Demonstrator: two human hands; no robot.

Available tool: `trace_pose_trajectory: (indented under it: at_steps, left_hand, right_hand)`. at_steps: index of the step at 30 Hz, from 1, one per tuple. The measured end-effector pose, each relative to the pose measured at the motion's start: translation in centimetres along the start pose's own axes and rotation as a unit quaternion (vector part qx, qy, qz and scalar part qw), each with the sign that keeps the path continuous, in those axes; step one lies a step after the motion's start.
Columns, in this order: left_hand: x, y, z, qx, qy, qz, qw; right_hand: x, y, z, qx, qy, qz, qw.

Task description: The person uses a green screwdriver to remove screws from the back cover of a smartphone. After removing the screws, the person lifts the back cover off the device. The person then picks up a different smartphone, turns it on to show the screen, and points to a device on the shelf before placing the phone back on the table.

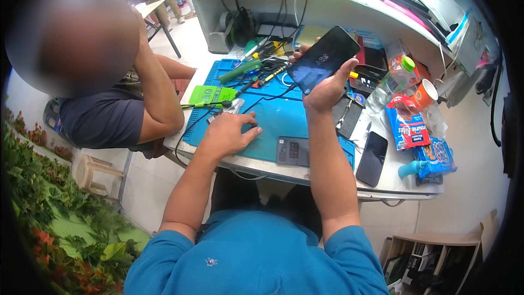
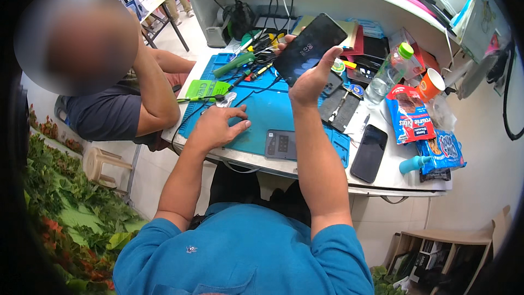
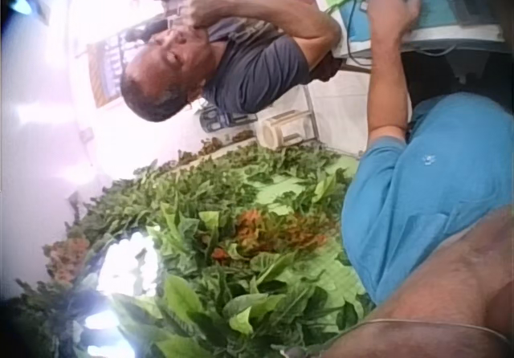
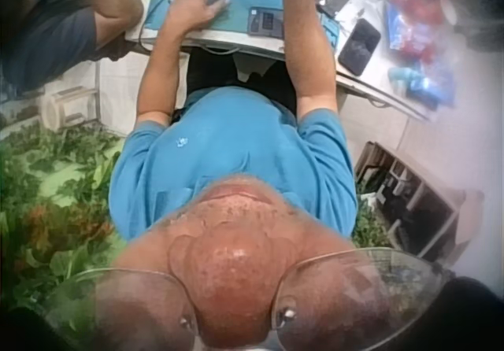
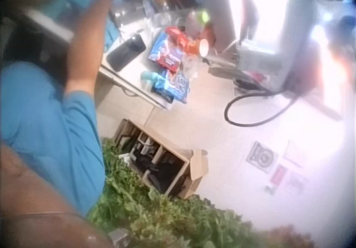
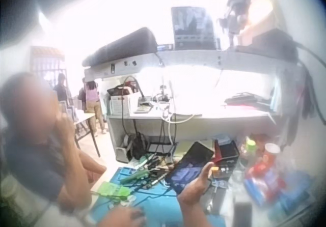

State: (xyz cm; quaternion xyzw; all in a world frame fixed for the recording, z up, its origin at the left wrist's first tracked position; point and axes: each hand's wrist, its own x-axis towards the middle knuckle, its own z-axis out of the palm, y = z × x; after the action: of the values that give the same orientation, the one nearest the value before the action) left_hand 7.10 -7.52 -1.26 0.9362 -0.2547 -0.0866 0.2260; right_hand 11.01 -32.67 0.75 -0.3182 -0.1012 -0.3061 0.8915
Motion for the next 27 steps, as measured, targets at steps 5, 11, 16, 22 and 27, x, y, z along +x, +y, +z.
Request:
trace_pose_trajectory:
  at_steps: [5, 11, 16, 22, 27]
  left_hand:
    - [-0.9, -0.4, 1.2, -0.014, 0.04, 0.02, 0.999]
    - [-0.7, 0.3, -0.3, 0.035, -0.015, 0.051, 0.998]
    - [0.4, 4.4, -3.0, 0.12, -0.109, 0.035, 0.986]
    - [0.1, 7.9, -4.1, -0.029, 0.001, 0.157, 0.987]
    - [0.6, 9.1, -3.5, -0.053, 0.069, 0.204, 0.975]
  right_hand:
    - [-0.2, 0.5, -0.2, 0.013, -0.027, 0.007, 1.0]
    - [-0.2, 0.6, -0.1, 0.01, -0.04, 0.018, 0.999]
    - [-0.1, 0.1, -0.2, 0.036, -0.07, 0.027, 0.997]
    - [-0.5, -0.5, -0.1, 0.031, -0.113, 0.042, 0.992]
    - [-0.6, -0.3, -0.1, 0.027, -0.122, 0.051, 0.991]
